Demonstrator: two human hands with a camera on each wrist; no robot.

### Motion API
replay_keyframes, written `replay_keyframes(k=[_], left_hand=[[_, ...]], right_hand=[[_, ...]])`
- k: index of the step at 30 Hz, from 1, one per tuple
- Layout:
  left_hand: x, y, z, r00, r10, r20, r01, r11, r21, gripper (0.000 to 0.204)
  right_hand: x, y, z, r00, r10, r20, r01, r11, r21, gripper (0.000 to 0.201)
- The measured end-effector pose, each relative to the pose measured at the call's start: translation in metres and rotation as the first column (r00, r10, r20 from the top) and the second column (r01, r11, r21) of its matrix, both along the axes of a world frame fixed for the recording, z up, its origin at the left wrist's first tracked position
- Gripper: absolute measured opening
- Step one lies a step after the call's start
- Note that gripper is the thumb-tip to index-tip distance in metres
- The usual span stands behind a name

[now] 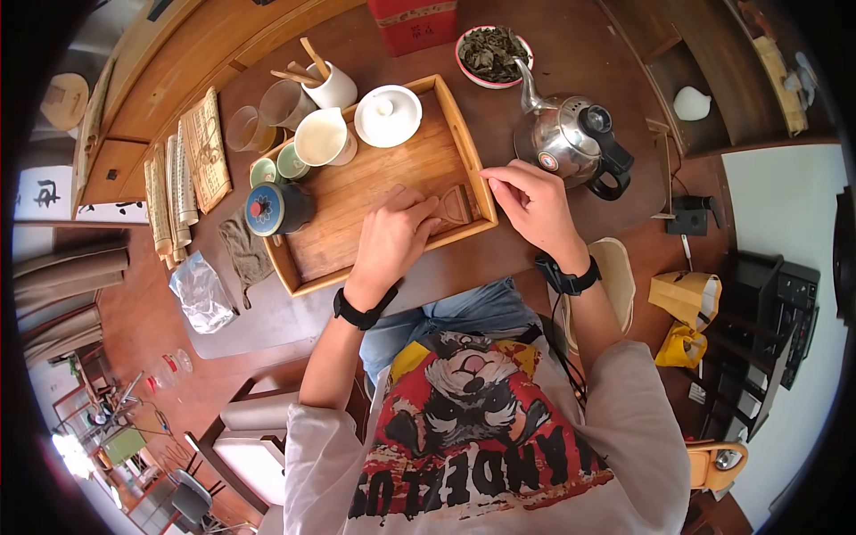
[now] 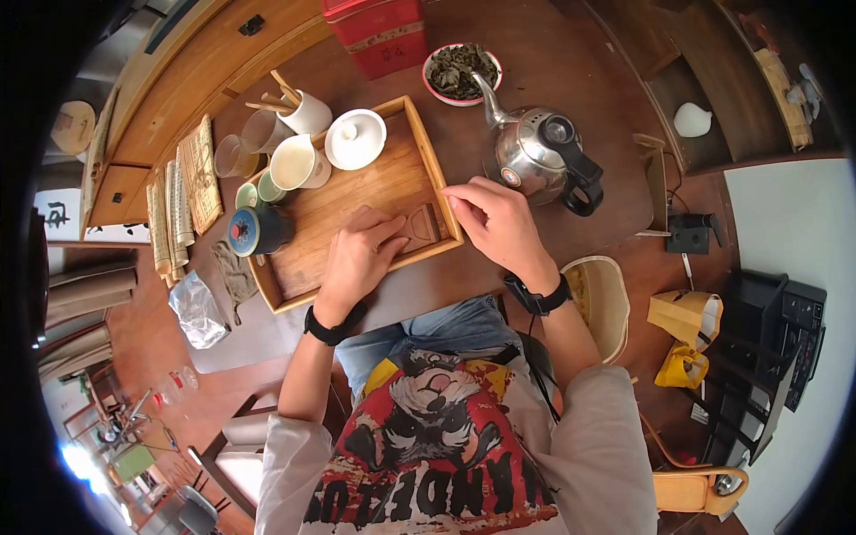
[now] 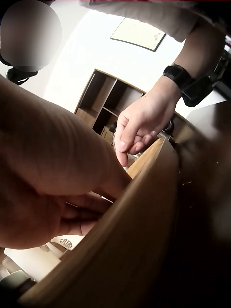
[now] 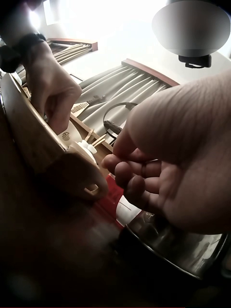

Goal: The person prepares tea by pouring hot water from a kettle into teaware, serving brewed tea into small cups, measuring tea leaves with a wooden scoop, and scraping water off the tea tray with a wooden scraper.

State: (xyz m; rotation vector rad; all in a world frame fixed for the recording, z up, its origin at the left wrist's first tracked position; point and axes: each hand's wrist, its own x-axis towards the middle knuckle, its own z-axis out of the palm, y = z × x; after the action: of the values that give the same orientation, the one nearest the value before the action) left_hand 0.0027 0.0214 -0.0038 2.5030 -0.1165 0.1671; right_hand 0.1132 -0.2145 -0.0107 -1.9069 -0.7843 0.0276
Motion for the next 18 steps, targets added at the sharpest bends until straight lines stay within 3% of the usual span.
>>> replay_keyframes(k=[6, 18], left_hand=[[0.002, -0.007, -0.006, 1.000, 0.009, 0.015, -0.009, 1.000, 0.006, 0.029], [-0.001, -0.018, -0.016, 0.999, 0.023, 0.024, -0.019, 0.985, -0.172, 0.031]], right_hand=[[-0.001, -0.002, 0.000, 1.000, 0.001, -0.028, -0.001, 1.000, -0.011, 0.018], [-0.002, -0.004, 0.009, 0.998, -0.059, 0.014, 0.059, 0.998, 0.008, 0.019]])
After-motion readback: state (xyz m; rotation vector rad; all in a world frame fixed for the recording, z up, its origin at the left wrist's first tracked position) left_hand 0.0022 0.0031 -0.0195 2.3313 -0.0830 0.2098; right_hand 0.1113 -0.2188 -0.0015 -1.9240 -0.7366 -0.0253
